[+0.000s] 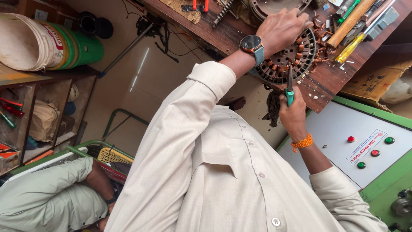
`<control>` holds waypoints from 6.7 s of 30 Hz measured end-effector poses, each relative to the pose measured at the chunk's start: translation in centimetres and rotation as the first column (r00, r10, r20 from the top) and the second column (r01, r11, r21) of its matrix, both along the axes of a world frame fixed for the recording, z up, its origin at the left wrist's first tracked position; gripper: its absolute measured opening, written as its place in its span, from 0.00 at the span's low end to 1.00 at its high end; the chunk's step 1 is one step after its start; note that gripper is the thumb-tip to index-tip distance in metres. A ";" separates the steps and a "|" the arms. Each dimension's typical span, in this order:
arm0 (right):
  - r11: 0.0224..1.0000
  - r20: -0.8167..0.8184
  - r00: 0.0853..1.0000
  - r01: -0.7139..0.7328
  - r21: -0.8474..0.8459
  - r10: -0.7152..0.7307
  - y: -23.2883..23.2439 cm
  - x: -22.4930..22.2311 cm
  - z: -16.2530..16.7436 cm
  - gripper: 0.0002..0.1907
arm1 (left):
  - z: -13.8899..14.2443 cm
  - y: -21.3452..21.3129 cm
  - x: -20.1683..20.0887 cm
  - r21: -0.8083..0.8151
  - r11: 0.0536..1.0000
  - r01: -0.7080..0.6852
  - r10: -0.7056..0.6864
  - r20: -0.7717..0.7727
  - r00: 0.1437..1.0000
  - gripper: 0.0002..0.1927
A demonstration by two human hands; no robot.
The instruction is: The person uses pliers to pull and cut copper wire coils from the slots of a motor stator resting on a workbench. They repeatedly grip, pull, and snip the windings, accumulating copper scraps on the table.
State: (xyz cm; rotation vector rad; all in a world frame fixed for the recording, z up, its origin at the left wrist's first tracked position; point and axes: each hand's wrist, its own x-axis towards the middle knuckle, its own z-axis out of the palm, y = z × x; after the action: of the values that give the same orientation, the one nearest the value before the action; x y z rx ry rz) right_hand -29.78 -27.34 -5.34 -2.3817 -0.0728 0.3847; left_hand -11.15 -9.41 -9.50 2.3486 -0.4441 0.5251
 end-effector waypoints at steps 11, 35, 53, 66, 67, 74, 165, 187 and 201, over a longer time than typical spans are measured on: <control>0.999 -0.048 0.999 0.013 -0.030 -0.014 -6.0 -1.6 -2.5 0.11 | 1.8 0.9 0.5 0.094 0.996 0.008 0.010 -0.195 0.981 0.20; 0.978 0.081 0.978 0.183 0.104 -0.192 -1.6 -2.2 6.6 0.22 | 1.4 2.2 -2.1 -0.081 0.959 -0.270 0.187 -0.533 0.825 0.21; 0.997 0.301 0.951 0.070 0.013 -0.071 4.1 0.3 7.6 0.21 | -0.9 1.9 -1.8 -0.032 0.982 -0.186 0.159 -0.396 0.904 0.22; 0.924 0.372 0.881 -0.161 -0.346 0.293 1.7 2.4 5.4 0.24 | -0.7 1.7 -2.0 -0.069 0.978 -0.197 0.153 -0.409 0.900 0.19; 0.946 0.188 0.963 -0.132 -0.296 0.193 1.2 2.6 5.0 0.21 | -0.8 1.7 -2.0 -0.076 0.978 -0.193 0.143 -0.424 0.894 0.19; 0.998 -0.259 0.965 -0.025 0.050 0.038 -2.3 2.3 0.6 0.08 | -2.0 0.7 -1.6 -0.091 0.971 -0.221 0.165 -0.412 0.896 0.19; 0.980 0.461 0.881 0.018 0.196 -0.109 2.0 0.4 -5.0 0.07 | 1.4 1.9 0.2 -0.245 0.955 -0.168 0.068 -0.369 0.927 0.17; 0.820 -0.073 0.871 0.484 0.306 -0.487 -3.9 1.6 2.6 0.16 | 2.3 3.5 -4.5 -0.541 0.764 -0.352 0.001 -0.544 0.839 0.18; 0.980 0.092 0.985 0.159 -0.122 -0.148 2.0 0.8 8.2 0.16 | 1.4 3.7 -1.2 -0.308 0.950 -0.057 -0.081 -0.416 0.906 0.17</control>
State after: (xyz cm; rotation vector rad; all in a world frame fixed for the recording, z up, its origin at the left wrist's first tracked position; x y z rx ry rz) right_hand -28.95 -25.39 2.81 -2.5106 0.1003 0.2229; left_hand -12.33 -5.70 -8.07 2.0666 -0.1543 0.0570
